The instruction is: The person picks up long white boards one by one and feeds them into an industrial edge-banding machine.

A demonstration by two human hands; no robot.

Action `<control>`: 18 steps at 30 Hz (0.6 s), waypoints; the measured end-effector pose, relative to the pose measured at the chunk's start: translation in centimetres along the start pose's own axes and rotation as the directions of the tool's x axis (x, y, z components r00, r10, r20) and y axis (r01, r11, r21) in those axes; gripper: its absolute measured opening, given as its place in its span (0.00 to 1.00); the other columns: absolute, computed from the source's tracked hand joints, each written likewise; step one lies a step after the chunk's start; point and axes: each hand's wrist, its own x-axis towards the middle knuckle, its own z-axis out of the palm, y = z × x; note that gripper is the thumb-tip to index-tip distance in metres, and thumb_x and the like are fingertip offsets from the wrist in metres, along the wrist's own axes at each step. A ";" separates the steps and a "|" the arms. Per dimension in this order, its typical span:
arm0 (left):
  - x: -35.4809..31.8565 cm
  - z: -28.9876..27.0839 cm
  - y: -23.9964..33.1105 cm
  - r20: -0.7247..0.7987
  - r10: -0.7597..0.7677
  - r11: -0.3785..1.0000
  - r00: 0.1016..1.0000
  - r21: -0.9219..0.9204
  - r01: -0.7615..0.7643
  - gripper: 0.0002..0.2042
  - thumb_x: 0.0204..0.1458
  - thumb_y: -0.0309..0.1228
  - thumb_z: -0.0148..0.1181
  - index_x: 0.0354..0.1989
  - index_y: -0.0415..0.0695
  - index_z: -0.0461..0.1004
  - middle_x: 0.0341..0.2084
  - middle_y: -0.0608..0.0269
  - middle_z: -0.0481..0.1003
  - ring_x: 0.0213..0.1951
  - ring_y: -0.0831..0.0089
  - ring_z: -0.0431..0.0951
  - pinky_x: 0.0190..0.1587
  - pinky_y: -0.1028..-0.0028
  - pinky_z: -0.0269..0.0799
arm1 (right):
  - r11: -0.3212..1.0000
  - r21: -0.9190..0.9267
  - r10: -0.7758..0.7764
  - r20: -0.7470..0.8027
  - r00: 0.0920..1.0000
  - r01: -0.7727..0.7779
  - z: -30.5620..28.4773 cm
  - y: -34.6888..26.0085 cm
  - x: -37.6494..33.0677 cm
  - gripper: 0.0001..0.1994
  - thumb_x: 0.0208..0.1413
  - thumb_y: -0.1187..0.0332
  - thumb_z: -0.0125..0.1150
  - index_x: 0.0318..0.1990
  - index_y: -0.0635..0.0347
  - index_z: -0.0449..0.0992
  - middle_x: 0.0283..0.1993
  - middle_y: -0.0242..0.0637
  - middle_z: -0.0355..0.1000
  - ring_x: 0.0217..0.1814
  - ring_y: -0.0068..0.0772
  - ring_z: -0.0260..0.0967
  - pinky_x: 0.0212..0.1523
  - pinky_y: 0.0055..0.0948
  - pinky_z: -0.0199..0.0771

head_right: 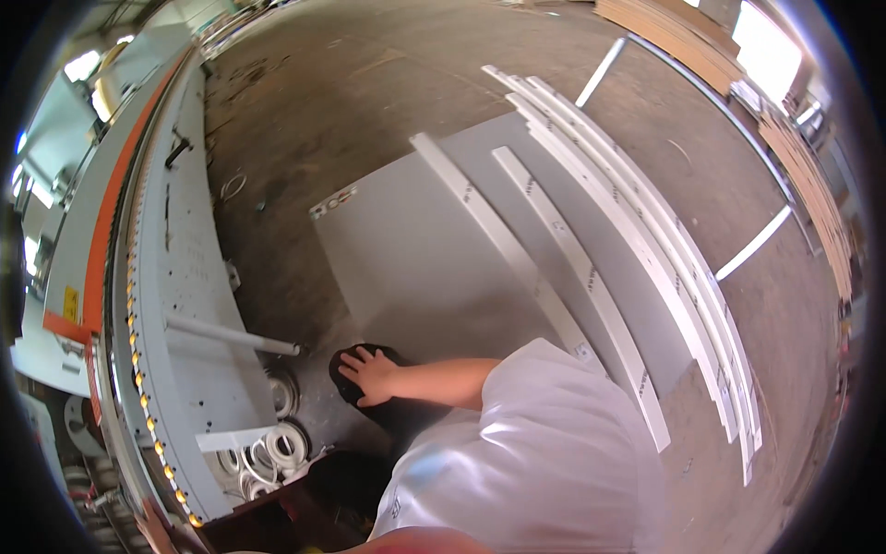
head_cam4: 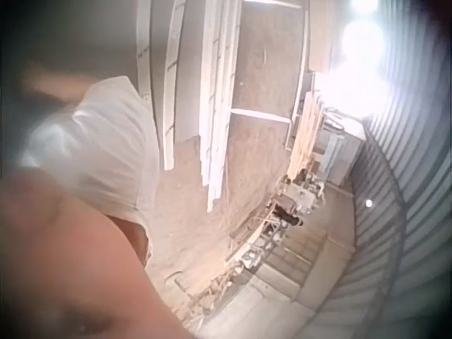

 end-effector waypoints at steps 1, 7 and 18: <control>-1.8 -1.8 8.8 0.144 -0.089 0.994 0.986 -0.054 0.097 0.43 0.65 0.65 0.53 0.71 0.34 0.68 0.61 0.34 0.76 0.60 0.44 0.77 0.65 0.51 0.71 | 0.998 -0.005 0.056 -0.001 0.998 -0.056 0.2 1.0 -1.2 0.52 0.56 0.40 0.69 0.83 0.50 0.52 0.89 0.44 0.39 0.88 0.63 0.39 0.76 0.68 0.57; -8.9 -11.3 15.4 0.310 -0.370 0.921 0.876 0.002 0.389 0.43 0.66 0.65 0.53 0.77 0.40 0.64 0.64 0.31 0.73 0.57 0.40 0.80 0.59 0.49 0.80 | 0.998 -0.010 -0.058 0.001 0.998 0.058 0.5 -1.1 -1.9 0.52 0.57 0.41 0.68 0.84 0.53 0.52 0.89 0.47 0.37 0.89 0.64 0.35 0.78 0.70 0.53; -9.4 -11.3 18.7 0.302 -0.389 0.921 0.870 0.101 0.376 0.36 0.67 0.60 0.53 0.72 0.43 0.71 0.58 0.38 0.79 0.52 0.45 0.84 0.52 0.51 0.84 | 0.993 0.060 -0.097 -0.121 0.988 0.105 2.2 -0.5 -1.9 0.51 0.50 0.48 0.75 0.80 0.55 0.59 0.87 0.50 0.44 0.87 0.64 0.43 0.75 0.68 0.58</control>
